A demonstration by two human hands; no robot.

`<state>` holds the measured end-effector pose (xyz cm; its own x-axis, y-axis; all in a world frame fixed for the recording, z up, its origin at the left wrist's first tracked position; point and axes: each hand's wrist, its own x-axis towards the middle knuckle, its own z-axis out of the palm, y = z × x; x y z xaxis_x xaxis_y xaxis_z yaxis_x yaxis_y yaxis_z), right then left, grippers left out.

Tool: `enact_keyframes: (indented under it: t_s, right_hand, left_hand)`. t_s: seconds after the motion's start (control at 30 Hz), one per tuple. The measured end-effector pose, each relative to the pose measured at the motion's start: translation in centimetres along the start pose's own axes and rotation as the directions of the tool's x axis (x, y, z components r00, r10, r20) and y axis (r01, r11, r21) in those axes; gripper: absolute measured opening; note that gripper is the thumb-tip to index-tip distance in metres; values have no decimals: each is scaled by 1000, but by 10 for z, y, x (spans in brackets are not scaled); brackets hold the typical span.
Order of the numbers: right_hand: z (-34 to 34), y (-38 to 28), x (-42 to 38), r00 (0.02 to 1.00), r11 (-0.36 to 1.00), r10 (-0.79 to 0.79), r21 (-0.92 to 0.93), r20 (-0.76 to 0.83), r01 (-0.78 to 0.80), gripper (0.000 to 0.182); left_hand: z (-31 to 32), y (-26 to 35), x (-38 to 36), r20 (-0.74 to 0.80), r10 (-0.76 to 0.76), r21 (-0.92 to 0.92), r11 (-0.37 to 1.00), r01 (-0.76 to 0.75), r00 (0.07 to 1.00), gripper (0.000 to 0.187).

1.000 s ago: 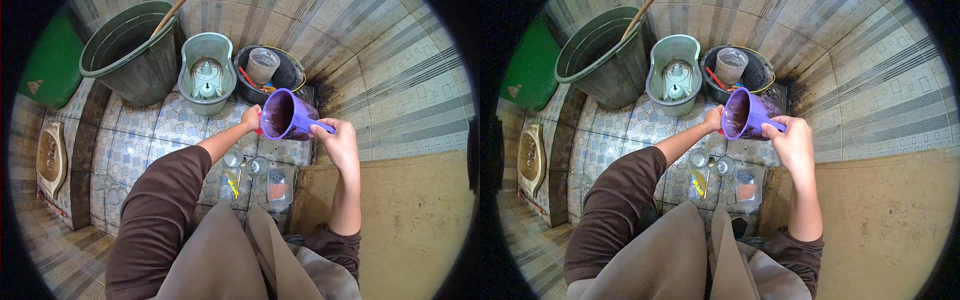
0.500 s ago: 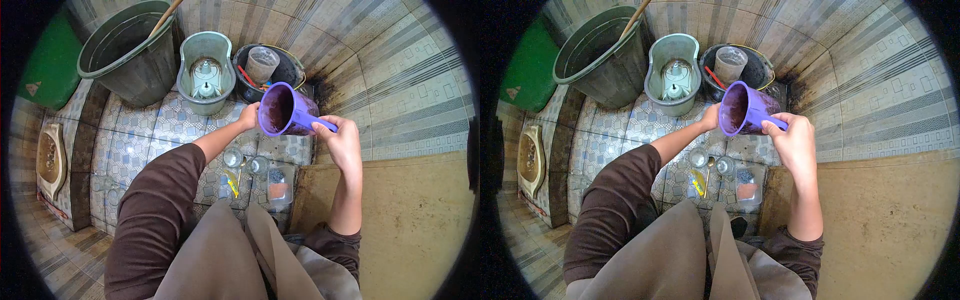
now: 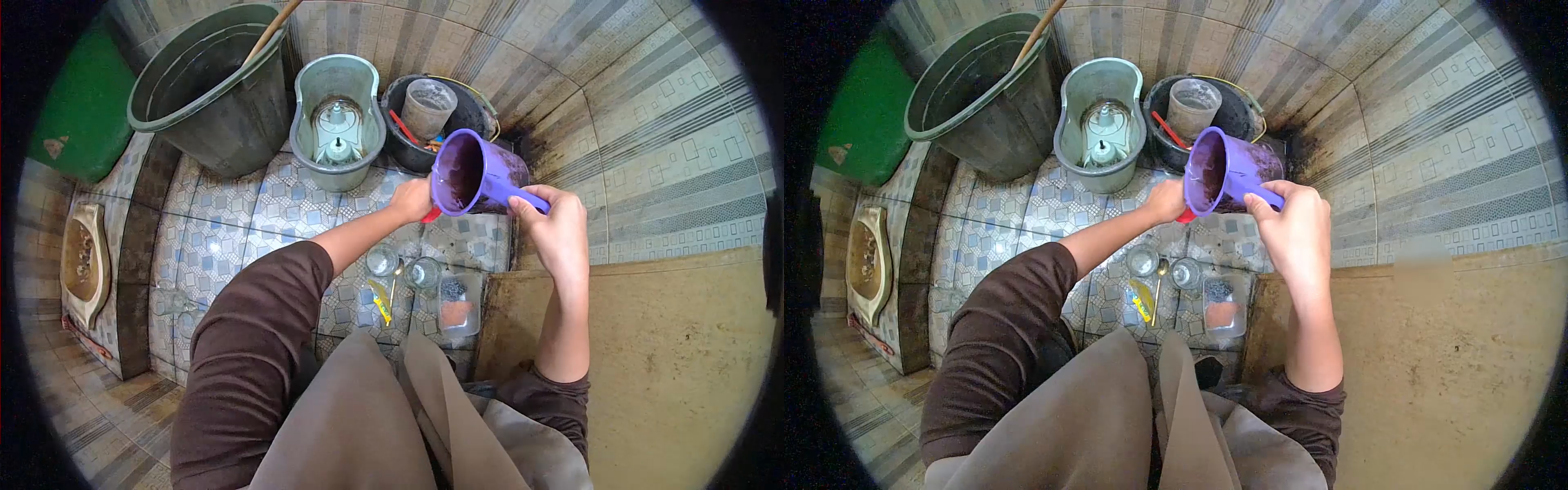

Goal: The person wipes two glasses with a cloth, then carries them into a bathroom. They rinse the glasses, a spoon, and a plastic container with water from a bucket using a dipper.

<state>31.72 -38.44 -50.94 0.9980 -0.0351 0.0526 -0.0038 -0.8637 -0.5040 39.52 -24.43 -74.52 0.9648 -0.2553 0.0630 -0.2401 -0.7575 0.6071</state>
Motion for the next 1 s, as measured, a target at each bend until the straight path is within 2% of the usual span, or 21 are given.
enact_keyframes:
  t_s: [0.03, 0.1, 0.13, 0.17, 0.2, 0.23, 0.27, 0.33, 0.37, 0.4, 0.47, 0.5, 0.53, 0.57, 0.6, 0.63, 0.73, 0.8, 0.87, 0.93, 1.0]
  right_hand:
    - [1, 2, 3, 999, 998, 41, 38, 10, -41, 23]
    - [1, 5, 6, 999, 995, 26, 93, 27, -29, 22]
    - [1, 6, 8, 999, 989, 12, 145, 45, -18, 21]
    - [2, 8, 9, 999, 989, 13, 148, 48, -20, 21]
    - [4, 11, 11, 998, 973, -6, 230, 63, -9, 21]
    - [6, 12, 13, 997, 951, -27, 310, 78, 1, 21]
    - [7, 12, 13, 996, 949, -33, 315, 84, 5, 21]
    - [9, 7, 14, 995, 950, -59, 311, 83, 30, 20]
    - [9, 2, 14, 992, 941, -77, 335, 99, 39, 20]
    - [8, -6, 13, 987, 936, -103, 348, 120, 56, 20]
    - [6, -23, 10, 980, 902, -99, 432, 172, 15, 22]
    - [8, -28, 11, 973, 891, -118, 455, 198, 15, 24]
    - [12, -30, 12, 962, 878, -146, 479, 231, 19, 26]
    - [17, -31, 13, 946, 847, -178, 531, 272, 6, 27]
    - [24, -32, 16, 926, 814, -210, 581, 314, -12, 29]
    - [31, -32, 18, 910, 797, -248, 604, 333, -3, 30]
    - [49, -40, 22, 863, 752, -285, 656, 418, -69, 30]
    - [63, -47, 22, 835, 704, -357, 708, 418, -53, 30]
    - [68, -57, 17, 836, 654, -347, 749, 426, -110, 30]
    - [82, -61, 15, 843, 636, -365, 767, 394, -83, 29]
    - [86, -67, 11, 806, 604, -422, 792, 414, -91, 31]
  left_hand:
    - [-7, 0, 1, -1, -1, 4, 1000, 1, 1000, 20]
    - [-19, -5, 6, 135, 197, 306, 924, -229, 971, 13]
    - [-19, -13, 7, 138, 196, 308, 923, -230, 971, 13]
    - [-21, -22, 8, -5, 424, 364, 844, -394, 905, 12]
    - [-28, -25, 5, -130, 628, 442, 730, -522, 767, 12]
    - [-36, -27, 0, -144, 696, 510, 661, -550, 703, 12]
    - [-44, -31, -4, -143, 691, 514, 663, -543, 709, 12]
    - [-65, -37, -17, 2, 699, 537, 602, -591, 715, 11]
    - [-72, -42, -26, 42, 571, 503, 697, -511, 820, 16]
    - [-78, -50, -35, 36, 545, 518, 707, -482, 838, 16]
    - [-94, -70, -59, -203, 249, 94, 968, -234, 947, 25]
    - [-104, -83, -73, -221, 199, 118, 977, -176, 955, 25]
    - [-116, -96, -91, -299, -37, -63, 998, 19, 954, 26]
    - [-128, -110, -113, -350, -283, -255, 946, 200, 893, 27]
    - [-142, -125, -138, -366, -511, -447, 830, 334, 778, 28]
    - [-150, -146, -162, -411, -638, -554, 742, 377, 652, 27]
    - [-171, -229, -251, -731, -669, -642, 742, 196, 139, 16]
    - [-183, -282, -319, -725, -657, -687, 667, 290, -206, 12]
    - [-200, -285, -362, -800, -491, -598, 608, 522, -345, 11]
    - [-200, -316, -407, -797, -450, -584, 404, 704, -403, 12]
    - [-189, -326, -428, -759, -493, -616, 333, 714, -425, 14]
